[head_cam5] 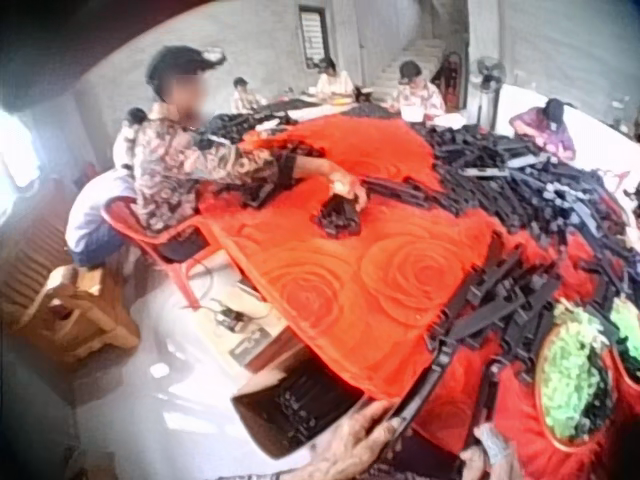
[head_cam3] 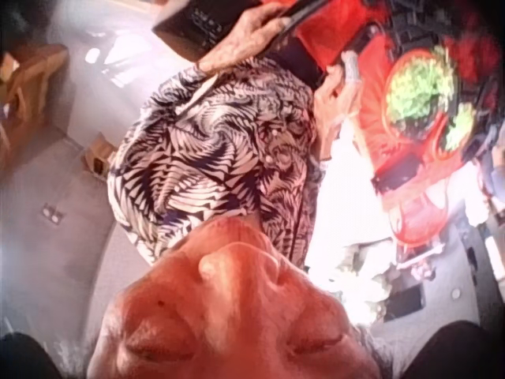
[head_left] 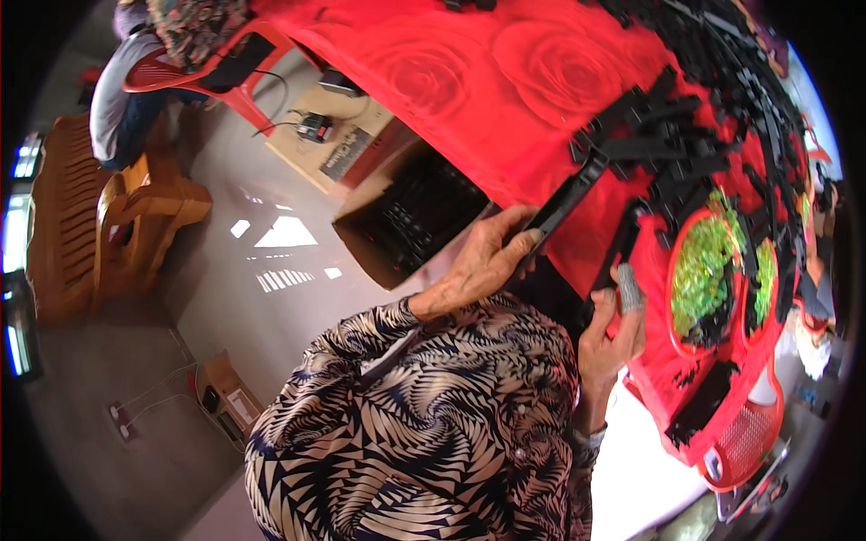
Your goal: Sorting and assembling black plastic components and placing them into a box at a manufacturing table.
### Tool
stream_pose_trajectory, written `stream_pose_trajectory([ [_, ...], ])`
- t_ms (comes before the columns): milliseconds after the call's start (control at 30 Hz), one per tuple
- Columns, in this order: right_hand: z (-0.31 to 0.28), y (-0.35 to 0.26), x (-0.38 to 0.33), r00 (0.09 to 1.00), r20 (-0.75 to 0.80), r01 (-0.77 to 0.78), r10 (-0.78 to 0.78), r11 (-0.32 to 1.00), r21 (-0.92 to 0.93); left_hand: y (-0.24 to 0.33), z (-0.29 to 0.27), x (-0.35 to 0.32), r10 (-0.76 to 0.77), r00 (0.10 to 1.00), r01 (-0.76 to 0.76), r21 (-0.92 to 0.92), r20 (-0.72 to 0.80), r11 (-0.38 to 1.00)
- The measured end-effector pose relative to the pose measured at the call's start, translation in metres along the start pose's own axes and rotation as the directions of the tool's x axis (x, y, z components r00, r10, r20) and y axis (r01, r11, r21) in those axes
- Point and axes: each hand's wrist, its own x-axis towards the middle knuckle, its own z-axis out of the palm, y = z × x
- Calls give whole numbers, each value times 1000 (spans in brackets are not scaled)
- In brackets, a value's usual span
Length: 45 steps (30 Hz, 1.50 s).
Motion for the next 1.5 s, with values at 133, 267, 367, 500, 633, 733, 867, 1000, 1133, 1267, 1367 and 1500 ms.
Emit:
stream_pose_trajectory([
  [133,-9,9,-10,993,-4,114,-114,989,-95,15,-12,-4,36,995,-20,157,-97,987],
  [267,-10,13,-15,987,21,163,-162,965,-205,21,-37,-4,84,983,-41,245,-166,969],
  [367,-11,12,-21,991,48,134,-126,968,-211,20,-57,0,57,983,-26,175,-174,984],
  [500,-12,12,-21,985,53,172,-164,958,-232,24,-83,18,328,890,-226,319,-317,920],
  [633,-12,12,-26,990,65,139,-127,961,-239,45,-133,53,473,816,-179,634,-331,752],
  [733,-15,8,-22,971,130,230,-200,927,-296,62,-184,94,508,775,-88,731,-377,677],
  [867,-16,10,-32,968,159,238,-197,921,-307,96,-196,119,264,860,83,631,-436,772],
  [1000,-16,6,-30,966,203,217,-159,928,-304,86,-238,148,268,896,74,714,-355,696],
  [1133,-16,8,-35,961,218,234,-171,922,-309,59,-277,185,559,798,-66,889,-226,454],
  [1267,-2,9,-34,973,169,199,-157,943,-267,34,-338,245,789,599,38,989,-139,145],
  [1367,4,8,-29,955,194,272,-225,925,-265,38,-339,251,719,628,180,954,-300,241],
  [1500,7,5,-35,948,195,302,-252,905,-300,33,-318,244,769,627,163,986,-128,31],
])
